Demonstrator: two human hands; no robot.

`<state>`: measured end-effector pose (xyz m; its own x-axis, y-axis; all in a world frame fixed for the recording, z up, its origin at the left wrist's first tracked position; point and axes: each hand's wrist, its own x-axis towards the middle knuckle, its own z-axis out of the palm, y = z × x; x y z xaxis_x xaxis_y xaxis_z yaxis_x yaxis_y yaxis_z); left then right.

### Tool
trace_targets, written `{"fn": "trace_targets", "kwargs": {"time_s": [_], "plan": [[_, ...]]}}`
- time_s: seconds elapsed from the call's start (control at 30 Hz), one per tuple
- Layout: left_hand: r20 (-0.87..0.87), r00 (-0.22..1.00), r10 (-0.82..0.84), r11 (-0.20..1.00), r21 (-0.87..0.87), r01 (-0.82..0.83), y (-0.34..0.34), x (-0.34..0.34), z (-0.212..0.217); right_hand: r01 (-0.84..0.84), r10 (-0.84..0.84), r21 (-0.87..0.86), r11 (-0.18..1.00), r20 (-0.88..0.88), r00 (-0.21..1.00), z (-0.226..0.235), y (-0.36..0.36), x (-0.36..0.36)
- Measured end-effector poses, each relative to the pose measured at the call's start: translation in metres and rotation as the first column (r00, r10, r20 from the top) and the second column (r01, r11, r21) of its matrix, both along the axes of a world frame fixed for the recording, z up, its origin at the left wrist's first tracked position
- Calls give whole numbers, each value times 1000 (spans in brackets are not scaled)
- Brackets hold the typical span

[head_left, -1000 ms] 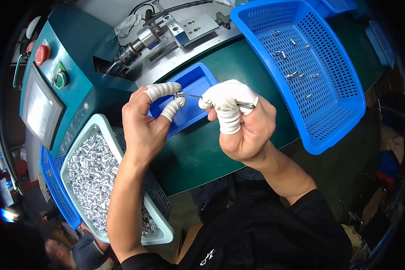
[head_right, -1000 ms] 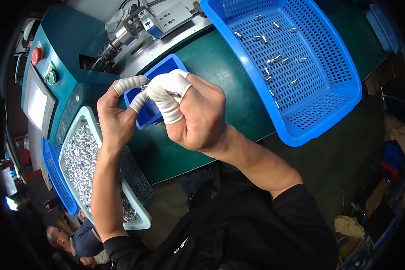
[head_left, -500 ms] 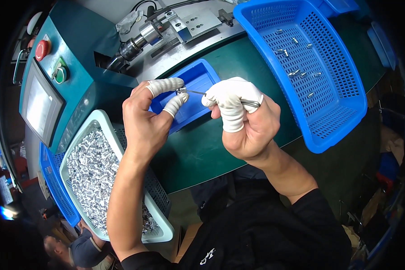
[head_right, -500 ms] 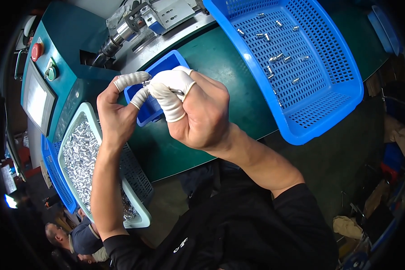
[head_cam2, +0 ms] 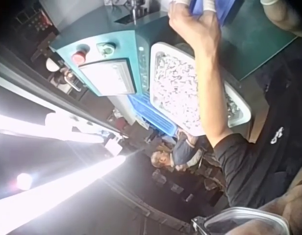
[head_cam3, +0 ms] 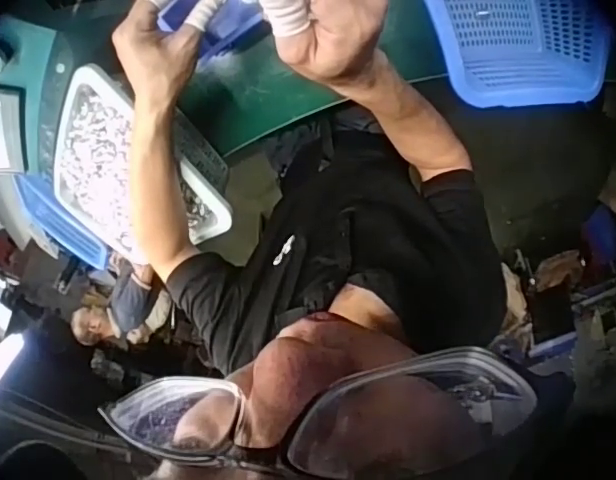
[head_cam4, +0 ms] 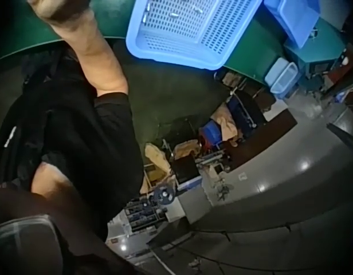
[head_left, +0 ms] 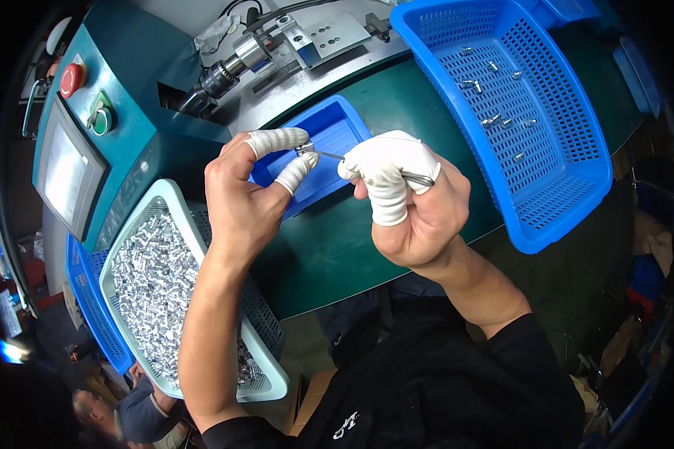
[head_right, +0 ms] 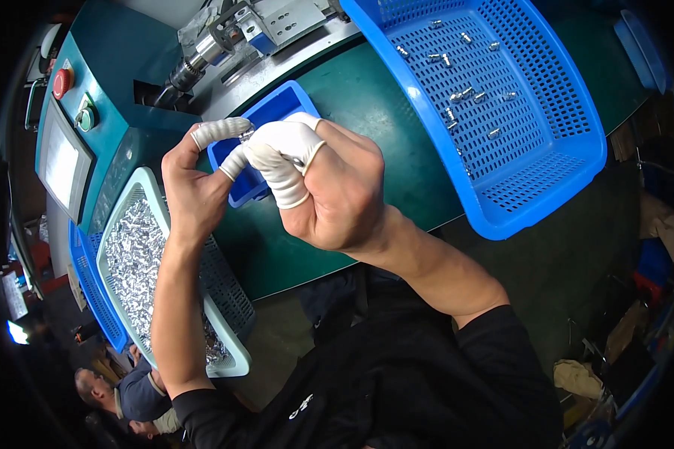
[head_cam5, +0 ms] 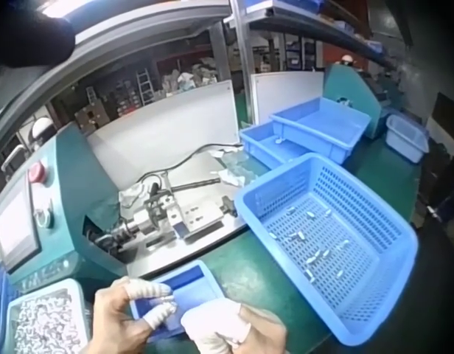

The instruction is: Inspecting and sorting small metal hardware components at a manufacturing workstation using a probe.

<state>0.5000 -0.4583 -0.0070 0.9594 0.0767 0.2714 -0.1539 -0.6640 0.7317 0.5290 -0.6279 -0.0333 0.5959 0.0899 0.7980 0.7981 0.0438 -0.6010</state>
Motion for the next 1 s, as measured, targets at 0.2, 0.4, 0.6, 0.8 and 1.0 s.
{"fn": "trace_targets", "kwargs": {"time_s": [0.2, 0.4, 0.6, 0.8, 1.0], "plan": [[17, 1000, -5, 1000, 30, 4, 0, -1, 0, 27, -27, -23, 999, -2, 1000, 1, 1, -1], [148, 980, -129, 954, 289, 82, 0, 0, 4, 35, -36, -150, 988, 1, 999, 9, 3, 6], [218, 957, -194, 893, 442, 80, -1, 2, 5, 48, -48, -147, 988, 6, 999, 8, 15, 11], [245, 949, -198, 893, 445, 71, 0, 1, 5, -38, 30, -118, 992, -74, 997, 10, 11, 10], [213, 967, -137, 878, 479, 19, -2, 1, 5, 20, -8, -114, 993, 111, 994, 0, 9, 14]]}}
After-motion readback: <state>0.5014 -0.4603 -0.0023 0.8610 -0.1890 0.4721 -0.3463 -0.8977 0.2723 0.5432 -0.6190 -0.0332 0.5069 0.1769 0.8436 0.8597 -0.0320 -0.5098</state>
